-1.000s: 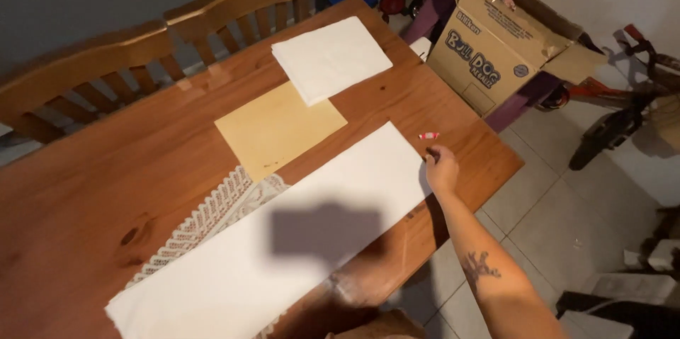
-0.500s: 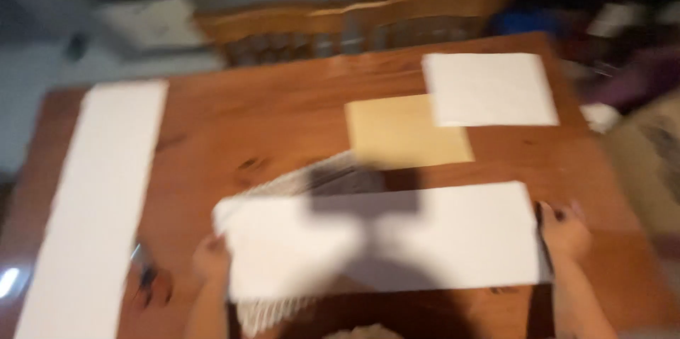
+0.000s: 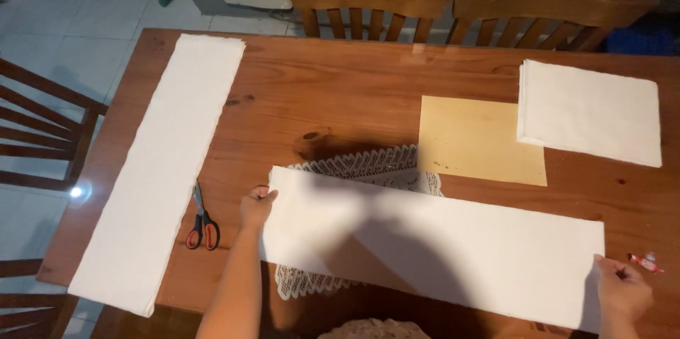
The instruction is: The person uses scissors to cut a long strip of white fabric into smaller rectangular pieces on a wooden table.
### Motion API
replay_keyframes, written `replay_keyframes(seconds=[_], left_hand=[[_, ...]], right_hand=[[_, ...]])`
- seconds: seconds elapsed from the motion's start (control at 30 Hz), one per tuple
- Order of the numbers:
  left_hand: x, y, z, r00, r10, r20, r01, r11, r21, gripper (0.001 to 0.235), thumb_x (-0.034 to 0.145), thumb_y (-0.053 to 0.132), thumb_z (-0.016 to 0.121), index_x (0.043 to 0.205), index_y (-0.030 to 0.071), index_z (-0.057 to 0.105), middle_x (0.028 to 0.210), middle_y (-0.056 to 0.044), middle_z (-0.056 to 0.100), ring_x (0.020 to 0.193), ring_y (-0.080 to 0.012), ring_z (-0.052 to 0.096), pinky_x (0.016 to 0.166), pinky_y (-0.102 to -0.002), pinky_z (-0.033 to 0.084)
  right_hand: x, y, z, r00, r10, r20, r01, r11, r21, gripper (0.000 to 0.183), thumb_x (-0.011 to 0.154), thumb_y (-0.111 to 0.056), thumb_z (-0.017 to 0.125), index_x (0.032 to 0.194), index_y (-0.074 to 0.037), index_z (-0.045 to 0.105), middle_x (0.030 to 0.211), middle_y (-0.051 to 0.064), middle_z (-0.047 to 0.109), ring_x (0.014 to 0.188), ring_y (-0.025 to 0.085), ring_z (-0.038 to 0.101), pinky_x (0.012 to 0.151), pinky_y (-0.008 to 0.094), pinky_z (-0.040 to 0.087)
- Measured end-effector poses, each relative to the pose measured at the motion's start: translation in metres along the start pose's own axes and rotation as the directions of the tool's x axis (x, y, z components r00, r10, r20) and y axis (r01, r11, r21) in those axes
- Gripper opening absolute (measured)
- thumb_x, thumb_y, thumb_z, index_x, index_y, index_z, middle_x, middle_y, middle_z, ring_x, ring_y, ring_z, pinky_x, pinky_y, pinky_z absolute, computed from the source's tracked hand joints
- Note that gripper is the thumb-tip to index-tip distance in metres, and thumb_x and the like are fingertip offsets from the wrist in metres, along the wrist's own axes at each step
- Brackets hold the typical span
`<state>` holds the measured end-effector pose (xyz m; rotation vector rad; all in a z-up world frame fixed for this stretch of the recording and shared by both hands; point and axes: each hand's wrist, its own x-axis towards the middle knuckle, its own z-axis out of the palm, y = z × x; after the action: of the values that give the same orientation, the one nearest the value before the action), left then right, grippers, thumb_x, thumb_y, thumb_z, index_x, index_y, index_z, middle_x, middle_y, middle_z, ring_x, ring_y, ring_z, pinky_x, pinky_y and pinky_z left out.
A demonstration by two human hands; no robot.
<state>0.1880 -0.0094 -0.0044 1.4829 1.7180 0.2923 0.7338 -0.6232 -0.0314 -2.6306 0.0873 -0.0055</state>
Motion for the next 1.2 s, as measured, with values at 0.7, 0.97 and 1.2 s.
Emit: replay_keyframes(seconds=[0.7, 0.97, 1.2], left_hand=[[0.029, 0.028, 0.019, 0.981, 0.174, -0.086, -0.182, 0.979, -0.094, 0.036, 0.083, 0.006, 0.072, 0.114, 0.024, 0.076, 0.093, 0.008, 0.075, 0.072, -0.0089, 0.063, 0.073, -0.025, 0.053], [0.028, 0.036, 0.019, 0.948, 0.274, -0.165, -0.244, 0.952, 0.184, 0.010, 0.090, 0.034, 0.074, 0.097, 0.028, 0.079, 0.089, 0.007, 0.078, 0.083, -0.0218, 0.072, 0.080, -0.038, 0.053], [0.033, 0.049, 0.015, 0.967, 0.238, -0.091, -0.217, 0.955, 0.201, 0.003, 0.090, 0.024, 0.075, 0.093, 0.023, 0.074, 0.092, 0.005, 0.077, 0.086, -0.0215, 0.070, 0.082, -0.036, 0.053]], right_hand=[[0.011, 0.013, 0.013, 0.995, -0.072, -0.064, 0.069, 0.996, -0.049, 0.028, 0.104, -0.046, 0.084, 0.109, -0.019, 0.082, 0.102, 0.009, 0.078, 0.093, 0.034, 0.071, 0.091, 0.044, 0.050], [0.005, 0.008, 0.012, 0.992, -0.093, -0.082, 0.089, 0.995, -0.053, 0.029, 0.110, -0.048, 0.080, 0.111, -0.019, 0.082, 0.104, 0.013, 0.078, 0.095, 0.040, 0.071, 0.091, 0.047, 0.051], [-0.005, 0.015, 0.019, 0.942, -0.256, -0.216, 0.254, 0.966, -0.038, 0.016, 0.115, -0.030, 0.088, 0.117, -0.015, 0.082, 0.103, 0.009, 0.078, 0.089, 0.029, 0.072, 0.084, 0.040, 0.055]])
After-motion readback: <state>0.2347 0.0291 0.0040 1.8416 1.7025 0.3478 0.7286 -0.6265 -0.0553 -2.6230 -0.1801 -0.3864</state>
